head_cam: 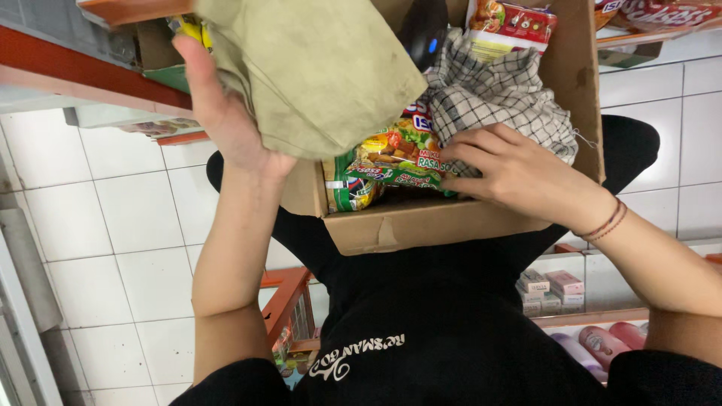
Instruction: The person takes instant noodle packages from a shelf, wipes them with cloths, and scans them with a handheld barcode scanner before placing them into a cardboard box.
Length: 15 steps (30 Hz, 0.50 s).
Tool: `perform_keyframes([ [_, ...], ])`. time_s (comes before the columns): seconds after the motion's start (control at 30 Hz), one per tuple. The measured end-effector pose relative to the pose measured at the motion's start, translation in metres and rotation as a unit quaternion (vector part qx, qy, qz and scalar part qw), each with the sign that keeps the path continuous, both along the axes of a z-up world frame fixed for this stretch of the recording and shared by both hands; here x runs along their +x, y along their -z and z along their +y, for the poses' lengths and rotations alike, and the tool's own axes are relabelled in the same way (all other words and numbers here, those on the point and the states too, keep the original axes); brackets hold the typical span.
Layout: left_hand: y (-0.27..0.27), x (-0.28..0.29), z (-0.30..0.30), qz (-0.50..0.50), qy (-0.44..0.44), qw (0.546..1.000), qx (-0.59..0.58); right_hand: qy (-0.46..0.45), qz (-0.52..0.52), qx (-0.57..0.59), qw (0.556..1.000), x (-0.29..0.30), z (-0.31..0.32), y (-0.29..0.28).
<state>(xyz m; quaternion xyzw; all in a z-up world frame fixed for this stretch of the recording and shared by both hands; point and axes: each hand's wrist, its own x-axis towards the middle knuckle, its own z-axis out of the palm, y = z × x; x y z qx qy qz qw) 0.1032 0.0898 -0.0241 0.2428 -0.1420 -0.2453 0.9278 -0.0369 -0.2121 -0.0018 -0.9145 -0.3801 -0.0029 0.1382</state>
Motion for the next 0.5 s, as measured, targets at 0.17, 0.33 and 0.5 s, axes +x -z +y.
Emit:
perform_keyframes([
  [0.17,0.016,-0.006,0.000,0.039,-0.019,0.996,0.084,0.043,0.021,0.144,0.988,0.010,-0.003,0.006],
  [0.33,0.028,-0.012,0.007,-0.023,-0.052,0.987,0.153,0.144,0.053,0.376,0.914,0.019,-0.012,-0.007],
  [0.5,0.023,-0.014,-0.013,-0.231,-0.047,0.919,0.316,0.121,0.045,0.543,0.830,0.032,-0.015,-0.017],
])
